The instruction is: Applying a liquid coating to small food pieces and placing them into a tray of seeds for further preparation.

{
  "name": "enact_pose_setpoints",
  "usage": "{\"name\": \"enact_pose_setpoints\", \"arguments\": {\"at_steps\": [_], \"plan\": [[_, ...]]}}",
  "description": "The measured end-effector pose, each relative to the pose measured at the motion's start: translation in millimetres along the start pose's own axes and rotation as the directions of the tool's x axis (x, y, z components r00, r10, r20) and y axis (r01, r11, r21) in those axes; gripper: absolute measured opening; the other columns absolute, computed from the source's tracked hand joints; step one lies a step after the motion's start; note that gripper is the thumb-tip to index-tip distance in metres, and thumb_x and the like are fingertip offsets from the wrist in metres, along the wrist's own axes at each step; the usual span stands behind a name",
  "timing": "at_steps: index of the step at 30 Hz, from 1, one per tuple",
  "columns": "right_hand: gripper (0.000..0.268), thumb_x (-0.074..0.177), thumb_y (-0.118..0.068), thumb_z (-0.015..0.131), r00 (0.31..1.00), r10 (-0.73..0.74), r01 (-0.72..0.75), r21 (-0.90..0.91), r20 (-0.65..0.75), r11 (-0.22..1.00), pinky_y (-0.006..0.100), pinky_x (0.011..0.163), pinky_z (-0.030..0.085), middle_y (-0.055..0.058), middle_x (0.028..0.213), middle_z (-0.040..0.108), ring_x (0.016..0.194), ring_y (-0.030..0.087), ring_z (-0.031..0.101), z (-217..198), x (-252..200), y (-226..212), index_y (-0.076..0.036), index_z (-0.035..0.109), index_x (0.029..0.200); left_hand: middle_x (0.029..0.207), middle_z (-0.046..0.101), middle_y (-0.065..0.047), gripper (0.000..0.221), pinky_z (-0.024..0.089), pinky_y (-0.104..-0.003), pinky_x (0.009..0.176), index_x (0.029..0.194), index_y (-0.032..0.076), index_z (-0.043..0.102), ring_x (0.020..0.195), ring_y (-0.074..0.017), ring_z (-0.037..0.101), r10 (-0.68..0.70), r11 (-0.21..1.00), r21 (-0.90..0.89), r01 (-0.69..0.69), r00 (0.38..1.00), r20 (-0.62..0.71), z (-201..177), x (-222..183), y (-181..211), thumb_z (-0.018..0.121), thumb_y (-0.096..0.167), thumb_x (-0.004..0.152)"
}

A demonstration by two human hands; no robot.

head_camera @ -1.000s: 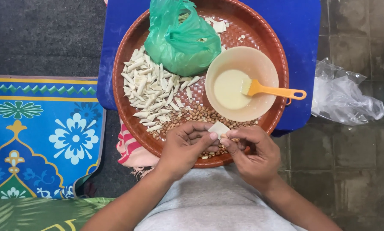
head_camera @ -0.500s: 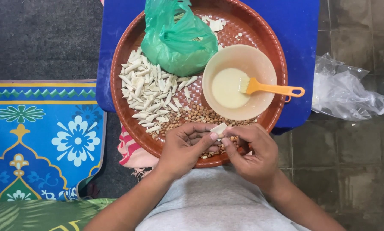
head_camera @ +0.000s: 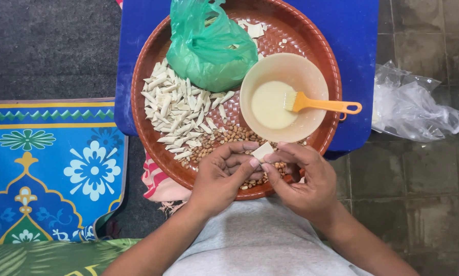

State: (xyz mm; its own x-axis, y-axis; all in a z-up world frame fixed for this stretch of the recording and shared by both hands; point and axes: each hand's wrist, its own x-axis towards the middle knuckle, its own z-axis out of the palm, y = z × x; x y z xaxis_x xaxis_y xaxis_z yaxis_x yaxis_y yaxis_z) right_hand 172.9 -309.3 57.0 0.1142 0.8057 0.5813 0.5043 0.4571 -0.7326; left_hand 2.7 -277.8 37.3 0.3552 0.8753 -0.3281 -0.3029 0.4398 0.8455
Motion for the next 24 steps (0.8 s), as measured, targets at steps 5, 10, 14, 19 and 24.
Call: {"name": "enact_pose_setpoints", "arguments": {"at_steps": [5, 10, 14, 19, 24], "plan": [[0.041, 0.078, 0.001, 0.084, 1.000, 0.007, -0.007, 0.000, 0.020, 1.000, 0.019, 0.039, 0.044, 0.008, 0.082, 0.078, 0.050, 0.012, 0.053, -3.3, 4.8, -5.7, 0.006, 0.067, 0.115, 0.090, 0.077, -0.023, 0.039, 0.069, -0.039, 0.079, 0.127, -0.008, 0.063, 0.082, -0.0240, 0.078, -0.009, 1.000, 0.018, 0.009, 1.000, 0.010, 0.2, -0.9, 0.6, 0.073, 0.004, 0.091], [0.041, 0.077, 0.002, 0.083, 0.999, -0.014, 0.014, -0.013, 0.044, 1.000, 0.018, 0.039, 0.045, 0.007, 0.082, 0.079, 0.048, 0.013, 0.054, -3.1, 4.8, -4.6, 0.006, 0.067, 0.114, 0.080, 0.076, -0.020, 0.045, 0.069, -0.033, 0.072, 0.123, -0.005, 0.062, 0.069, -0.0212, 0.077, 0.013, 0.999, 0.041, -0.011, 0.999, -0.034, 0.5, 0.9, 1.9, 0.080, 0.001, 0.083], [0.035, 0.077, 0.001, 0.083, 1.000, 0.022, -0.022, 0.006, -0.005, 1.000, 0.022, 0.039, 0.045, 0.009, 0.080, 0.078, 0.047, 0.014, 0.053, -12.2, 1.2, 9.2, 0.006, 0.069, 0.110, 0.080, 0.076, -0.021, 0.042, 0.069, -0.032, 0.070, 0.121, -0.006, 0.061, 0.069, -0.0217, 0.078, 0.019, 0.999, 0.037, -0.017, 0.998, -0.065, 2.6, 5.2, 2.1, 0.080, -0.001, 0.083], [0.034, 0.103, 0.000, 0.054, 0.945, 0.168, -0.225, -0.187, -0.279, 0.956, 0.024, 0.077, 0.036, 0.006, 0.106, 0.042, 0.088, 0.012, 0.038, -45.1, 16.7, 27.0, -0.001, 0.043, 0.135, 0.085, 0.074, -0.016, 0.037, 0.062, -0.024, 0.066, 0.121, -0.003, 0.056, 0.076, -0.0193, 0.075, 0.137, 0.990, 0.017, -0.137, 0.991, -0.010, -8.3, 15.8, 12.7, 0.073, -0.007, 0.088], [0.032, 0.114, -0.015, 0.030, 0.979, -0.139, 0.112, -0.178, -0.149, 0.978, 0.046, 0.105, 0.035, 0.022, 0.121, 0.042, 0.112, 0.033, 0.039, -150.1, 35.9, 123.9, 0.008, 0.042, 0.133, 0.082, 0.072, -0.011, 0.037, 0.058, -0.020, 0.062, 0.120, -0.002, 0.056, 0.073, -0.0142, 0.072, 0.231, 0.965, 0.131, -0.226, 0.973, -0.023, -11.0, 31.9, 31.7, 0.074, -0.003, 0.088]]}}
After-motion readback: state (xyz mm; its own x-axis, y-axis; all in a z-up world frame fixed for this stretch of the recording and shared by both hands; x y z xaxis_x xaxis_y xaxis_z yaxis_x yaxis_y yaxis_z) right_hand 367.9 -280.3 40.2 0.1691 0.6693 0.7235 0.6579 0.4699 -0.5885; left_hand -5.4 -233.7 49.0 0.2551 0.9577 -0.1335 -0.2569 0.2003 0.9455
